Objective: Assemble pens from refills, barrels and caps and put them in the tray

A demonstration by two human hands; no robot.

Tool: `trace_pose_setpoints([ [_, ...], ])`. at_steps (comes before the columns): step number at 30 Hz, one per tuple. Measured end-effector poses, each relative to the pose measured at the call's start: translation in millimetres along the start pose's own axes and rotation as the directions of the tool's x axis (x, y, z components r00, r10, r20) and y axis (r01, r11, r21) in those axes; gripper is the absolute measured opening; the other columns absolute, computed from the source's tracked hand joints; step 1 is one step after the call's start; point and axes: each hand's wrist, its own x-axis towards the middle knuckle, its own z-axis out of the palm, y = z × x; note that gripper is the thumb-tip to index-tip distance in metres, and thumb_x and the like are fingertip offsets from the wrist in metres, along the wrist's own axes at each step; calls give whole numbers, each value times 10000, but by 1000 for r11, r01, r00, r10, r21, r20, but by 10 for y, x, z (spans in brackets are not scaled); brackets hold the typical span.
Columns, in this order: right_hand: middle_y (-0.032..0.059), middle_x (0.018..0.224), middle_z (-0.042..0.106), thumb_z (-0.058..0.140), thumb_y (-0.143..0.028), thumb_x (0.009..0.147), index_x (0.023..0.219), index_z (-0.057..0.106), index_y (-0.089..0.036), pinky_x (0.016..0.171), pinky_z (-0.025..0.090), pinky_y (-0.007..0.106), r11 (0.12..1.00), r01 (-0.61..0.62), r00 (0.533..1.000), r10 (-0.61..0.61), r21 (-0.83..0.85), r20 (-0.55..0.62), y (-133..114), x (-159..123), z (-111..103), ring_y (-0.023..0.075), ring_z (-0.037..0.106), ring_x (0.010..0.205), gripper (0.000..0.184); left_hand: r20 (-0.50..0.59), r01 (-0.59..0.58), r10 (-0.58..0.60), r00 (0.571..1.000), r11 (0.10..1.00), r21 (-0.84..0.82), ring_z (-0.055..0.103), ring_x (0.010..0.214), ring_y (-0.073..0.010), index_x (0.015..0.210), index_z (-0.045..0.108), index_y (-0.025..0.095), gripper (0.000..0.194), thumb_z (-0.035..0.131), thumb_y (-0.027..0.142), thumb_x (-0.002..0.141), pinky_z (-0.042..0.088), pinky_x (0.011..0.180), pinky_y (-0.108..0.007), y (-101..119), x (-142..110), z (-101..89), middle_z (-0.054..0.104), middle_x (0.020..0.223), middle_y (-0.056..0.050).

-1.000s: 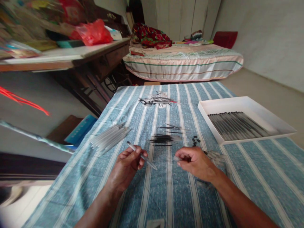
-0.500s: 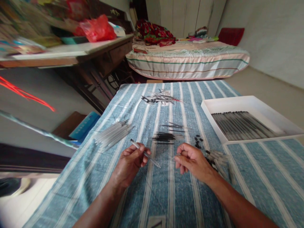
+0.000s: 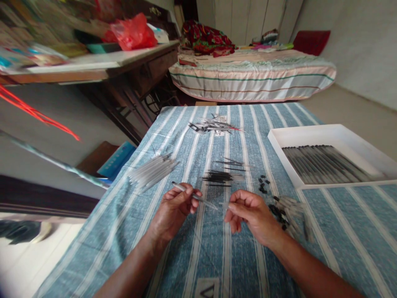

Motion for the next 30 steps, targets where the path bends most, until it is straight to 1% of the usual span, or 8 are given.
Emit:
trace_pose_setpoints([
  [4, 38, 685, 697, 656, -412, 778, 831, 520, -175, 415, 418, 221, 999, -12, 1000, 12, -38, 4, 30, -2, 44, 127, 607, 450, 279, 8, 3, -3, 1000, 1000, -7, 598, 485, -99, 680, 613, 129, 210, 777, 254, 644, 446, 433, -184, -6, -2, 8, 708, 710, -55],
  [8, 51, 723, 705, 640, -426, 788, 878, 543, -165, 442, 435, 230, 996, -27, 999, 30, -89, 36, 64, 2, 55, 130, 624, 479, 293, 21, 0, 1, 1000, 1000, -10, 605, 494, -101, 696, 616, 129, 194, 766, 246, 662, 456, 439, -183, -20, 9, -8, 712, 714, -54],
  [15, 57, 740, 711, 618, -460, 798, 879, 555, -162, 462, 454, 248, 986, -13, 999, 19, -165, 36, 96, -2, 79, 136, 633, 490, 315, 2, -25, 25, 1000, 1000, 8, 603, 482, -100, 693, 617, 131, 189, 765, 244, 662, 463, 447, -191, -22, 13, 9, 712, 705, -49],
  [25, 46, 713, 704, 601, -470, 805, 850, 536, -168, 457, 432, 240, 985, -28, 1000, 29, -171, -2, 102, 14, 95, 134, 631, 484, 312, 2, -49, 49, 999, 998, 49, 617, 495, -110, 703, 615, 133, 181, 754, 244, 675, 474, 455, -197, -40, 11, -7, 716, 717, -55],
  [30, 42, 711, 703, 597, -459, 811, 846, 535, -167, 459, 437, 235, 985, -24, 999, 28, -168, 20, 110, 12, 91, 128, 629, 479, 301, 9, -47, 46, 999, 998, 52, 619, 489, -112, 707, 608, 127, 168, 747, 218, 683, 480, 450, -197, -48, 2, 8, 716, 712, -56],
])
